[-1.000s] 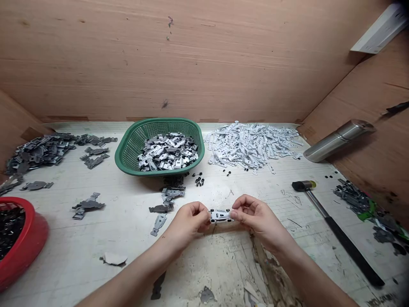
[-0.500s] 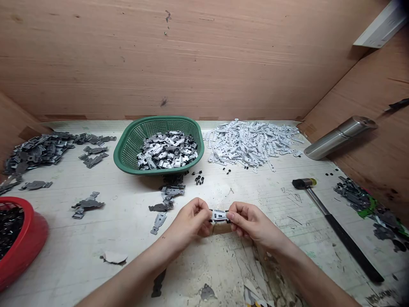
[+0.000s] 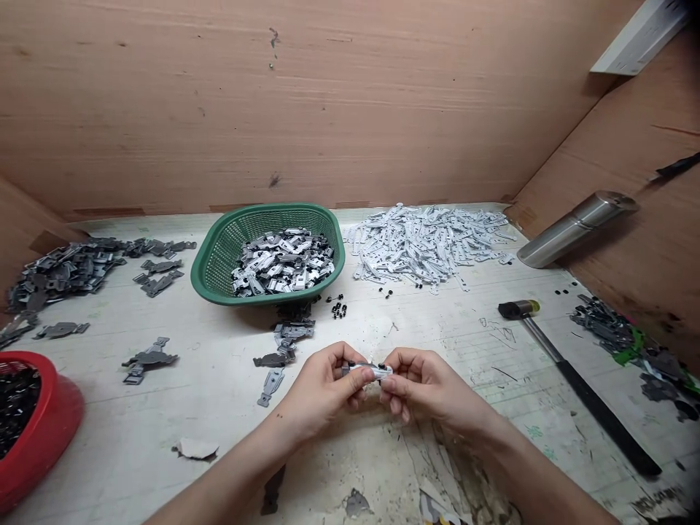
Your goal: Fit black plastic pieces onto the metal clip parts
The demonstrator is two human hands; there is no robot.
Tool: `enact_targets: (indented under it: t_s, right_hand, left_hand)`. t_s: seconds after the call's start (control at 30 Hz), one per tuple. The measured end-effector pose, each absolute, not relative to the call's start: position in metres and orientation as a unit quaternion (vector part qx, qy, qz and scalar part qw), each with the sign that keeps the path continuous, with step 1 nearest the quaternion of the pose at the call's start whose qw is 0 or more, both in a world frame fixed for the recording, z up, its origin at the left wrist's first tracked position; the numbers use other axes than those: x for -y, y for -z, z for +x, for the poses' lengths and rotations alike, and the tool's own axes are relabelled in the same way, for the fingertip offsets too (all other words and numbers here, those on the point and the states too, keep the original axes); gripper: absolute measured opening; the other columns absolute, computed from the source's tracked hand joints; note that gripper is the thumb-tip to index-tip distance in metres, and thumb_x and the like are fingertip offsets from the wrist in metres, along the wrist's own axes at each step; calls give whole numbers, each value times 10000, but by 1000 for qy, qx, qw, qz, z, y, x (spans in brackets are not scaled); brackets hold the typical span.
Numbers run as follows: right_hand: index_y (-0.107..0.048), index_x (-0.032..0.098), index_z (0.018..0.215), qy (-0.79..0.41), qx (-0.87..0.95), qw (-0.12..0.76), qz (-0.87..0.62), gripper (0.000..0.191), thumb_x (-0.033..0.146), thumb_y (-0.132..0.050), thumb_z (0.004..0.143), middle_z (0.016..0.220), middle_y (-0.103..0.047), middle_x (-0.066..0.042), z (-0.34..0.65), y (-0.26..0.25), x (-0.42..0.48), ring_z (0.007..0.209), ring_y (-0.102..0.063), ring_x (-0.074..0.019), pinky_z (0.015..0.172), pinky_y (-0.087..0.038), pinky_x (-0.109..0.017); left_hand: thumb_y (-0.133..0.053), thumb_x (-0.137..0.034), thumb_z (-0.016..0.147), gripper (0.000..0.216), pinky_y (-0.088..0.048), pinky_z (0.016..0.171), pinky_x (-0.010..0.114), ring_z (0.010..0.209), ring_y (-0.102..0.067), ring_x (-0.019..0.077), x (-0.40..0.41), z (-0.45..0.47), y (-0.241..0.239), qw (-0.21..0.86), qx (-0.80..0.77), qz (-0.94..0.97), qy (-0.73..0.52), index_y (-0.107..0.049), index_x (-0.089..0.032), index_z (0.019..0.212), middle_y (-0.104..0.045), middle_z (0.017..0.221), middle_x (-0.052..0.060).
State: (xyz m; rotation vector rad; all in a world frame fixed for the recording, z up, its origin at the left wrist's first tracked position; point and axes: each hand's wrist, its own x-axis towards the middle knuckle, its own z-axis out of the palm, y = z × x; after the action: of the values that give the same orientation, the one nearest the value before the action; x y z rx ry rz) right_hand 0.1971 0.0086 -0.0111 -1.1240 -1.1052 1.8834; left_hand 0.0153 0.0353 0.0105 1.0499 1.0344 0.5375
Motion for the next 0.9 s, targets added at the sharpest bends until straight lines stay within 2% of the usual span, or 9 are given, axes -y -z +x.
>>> enact_targets:
  t_s: [0.23, 0.33, 0.4, 0.5, 0.57, 0.63, 0.7, 0.8, 0.9]
  right_hand:
    - [-448, 174, 788, -730, 390, 380, -412, 311, 419, -638, 763, 624, -603, 16, 190, 25, -2, 466, -545, -79, 412, -427, -175]
    - [-446, 176, 777, -729, 400, 375, -410, 306, 409, -644, 760, 604, -596, 21, 190, 25, -2, 455, -538, -79, 412, -428, -181]
    - [-478, 170, 774, -711, 430, 369, -416, 271, 397, -627, 777, 623, -596, 12, 191, 14, -10, 483, -542, -81, 433, -437, -192]
    - [-544, 163, 763, -607, 516, 421, -433, 220, 373, -600, 801, 656, -589, 3, 183, -21, -43, 535, -545, -86, 482, -454, -213]
    - [-546, 166, 744, -535, 566, 471, -416, 220, 373, -604, 795, 633, -584, 8, 169, -48, -75, 516, -533, -87, 486, -452, -226]
    - [-535, 168, 747, -503, 596, 484, -398, 251, 400, -632, 759, 641, -579, 13, 151, -67, -107, 490, -525, -87, 451, -439, -225]
    - [-526, 170, 734, -449, 632, 468, -424, 300, 434, -668, 709, 629, -566, 20, 138, -73, -129, 467, -505, -84, 416, -407, -214]
    - [-537, 176, 691, -334, 701, 401, -485, 294, 454, -613, 749, 623, -580, 11, 141, -57, -140, 517, -522, -98, 469, -409, -219]
    - [-552, 187, 691, -235, 720, 336, -560, 242, 394, -535, 814, 675, -616, -10, 170, -28, -135, 589, -551, -124, 530, -411, -237]
  left_hand:
    - [-606, -395, 746, 260, -361, 526, 207, 538, -443, 89, -28, 19, -2, 668, -464, 513, -275, -469, -177, 782, -492, 597, -47]
    - [-589, -400, 757, 247, -364, 519, 210, 530, -439, 95, -32, 15, -7, 651, -472, 539, -248, -481, -179, 769, -475, 586, -47]
    - [-551, -414, 783, 242, -391, 545, 224, 576, -477, 114, -41, 7, -15, 624, -464, 584, -231, -514, -177, 819, -515, 645, -20]
    - [-410, -400, 864, 299, -431, 697, 275, 819, -533, 173, -55, -8, -23, 462, -483, 695, -267, -531, -196, 1045, -574, 936, 57]
    - [-384, -352, 880, 321, -416, 765, 325, 907, -513, 208, -62, -15, -20, 270, -534, 757, -263, -514, -195, 1128, -559, 1033, 82]
    - [-424, -285, 859, 281, -414, 734, 360, 923, -492, 254, -66, -18, -10, 87, -562, 800, -192, -562, -174, 1078, -563, 1039, 103]
    - [-446, -187, 830, 247, -414, 699, 373, 900, -488, 272, -68, -19, 2, -26, -547, 828, -120, -592, -168, 1029, -573, 1043, 114]
    - [-434, -96, 802, 218, -406, 639, 375, 833, -492, 280, -69, -20, 13, -123, -550, 824, -68, -628, -160, 878, -593, 917, 124]
    - [-388, 2, 764, 282, -392, 599, 354, 753, -491, 258, -69, -21, 11, -153, -553, 817, -54, -616, -162, 738, -586, 795, 114]
